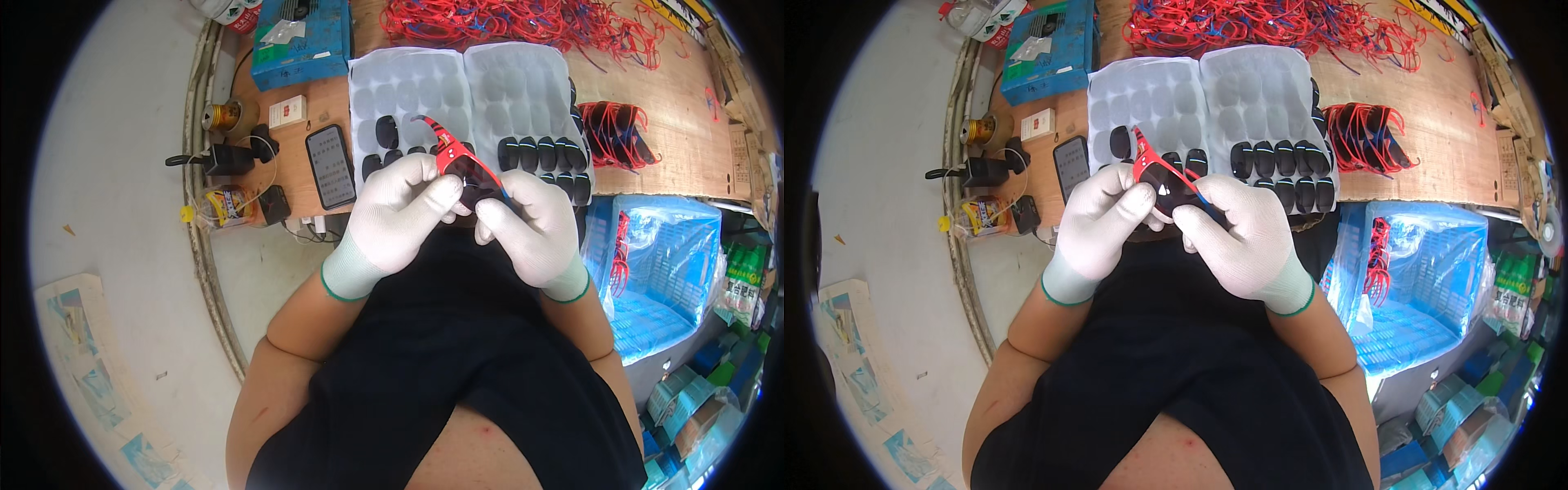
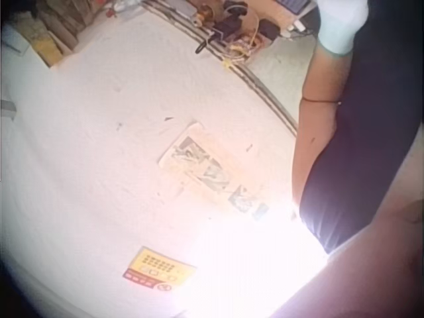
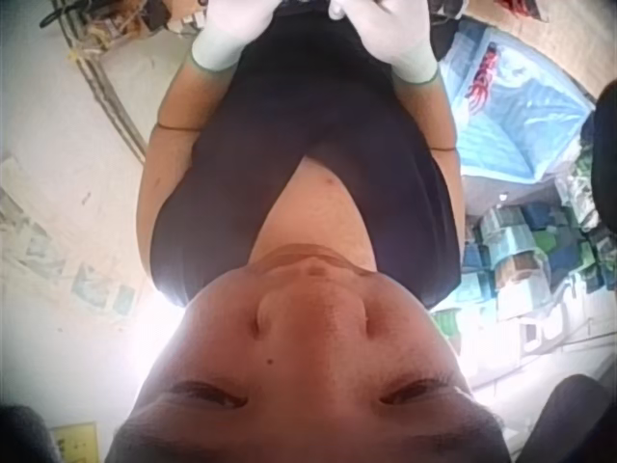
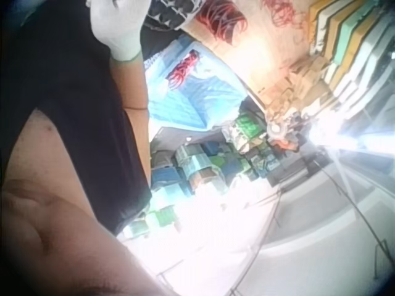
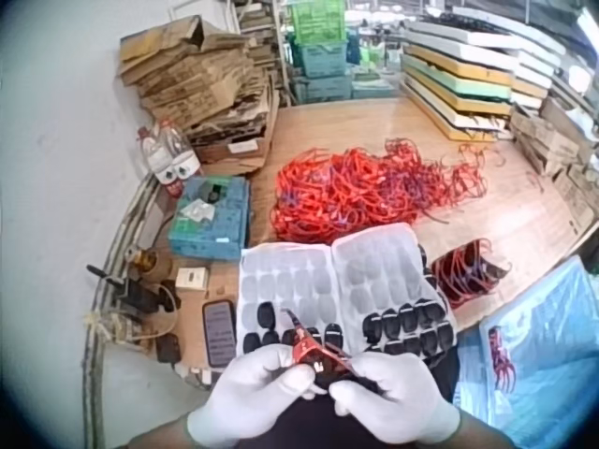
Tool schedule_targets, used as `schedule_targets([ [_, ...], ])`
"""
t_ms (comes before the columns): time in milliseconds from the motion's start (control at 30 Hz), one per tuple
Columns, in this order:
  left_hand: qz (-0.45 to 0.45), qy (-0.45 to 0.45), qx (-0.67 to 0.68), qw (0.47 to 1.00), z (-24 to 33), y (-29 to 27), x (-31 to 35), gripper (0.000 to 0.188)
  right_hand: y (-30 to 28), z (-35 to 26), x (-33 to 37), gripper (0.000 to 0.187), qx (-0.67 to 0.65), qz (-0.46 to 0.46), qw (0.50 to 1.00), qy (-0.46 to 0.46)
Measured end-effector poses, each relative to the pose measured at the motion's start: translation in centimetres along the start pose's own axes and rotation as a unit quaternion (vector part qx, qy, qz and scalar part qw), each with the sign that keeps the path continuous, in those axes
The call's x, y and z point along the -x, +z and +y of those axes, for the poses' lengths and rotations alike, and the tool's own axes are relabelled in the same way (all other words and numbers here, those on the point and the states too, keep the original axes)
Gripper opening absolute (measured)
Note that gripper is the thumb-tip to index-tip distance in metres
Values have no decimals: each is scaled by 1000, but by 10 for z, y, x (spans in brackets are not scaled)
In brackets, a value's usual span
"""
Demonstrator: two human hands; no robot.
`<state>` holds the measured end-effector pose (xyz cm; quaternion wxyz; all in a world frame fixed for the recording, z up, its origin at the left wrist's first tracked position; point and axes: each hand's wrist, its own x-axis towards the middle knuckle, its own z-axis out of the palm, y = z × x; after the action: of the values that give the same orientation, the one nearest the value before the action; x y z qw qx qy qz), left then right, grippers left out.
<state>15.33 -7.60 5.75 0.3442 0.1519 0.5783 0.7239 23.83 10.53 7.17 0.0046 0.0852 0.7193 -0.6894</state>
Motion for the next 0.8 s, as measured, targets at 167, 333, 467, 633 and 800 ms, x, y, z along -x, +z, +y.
schedule_targets([
  [167, -18, -51, -19, 998, 6, -6, -4, 22, 2, -4, 4, 12, 53, 1, 998, -41],
  [333, 39, -89, -37, 995, 24, 3, 22, 26, 4, -19, 5, 11, 55, -43, 996, -49],
  [467, 23, -42, -56, 997, 49, 6, 23, 20, 6, -33, -4, 15, 50, -43, 996, -65],
  [633, -9, 113, -117, 987, 47, 5, -23, 19, 6, -47, -32, 15, 27, 36, 994, -95],
  [800, -20, 173, -95, 980, 58, 6, -43, 27, -4, -47, -52, 13, 191, 99, 940, -265],
])
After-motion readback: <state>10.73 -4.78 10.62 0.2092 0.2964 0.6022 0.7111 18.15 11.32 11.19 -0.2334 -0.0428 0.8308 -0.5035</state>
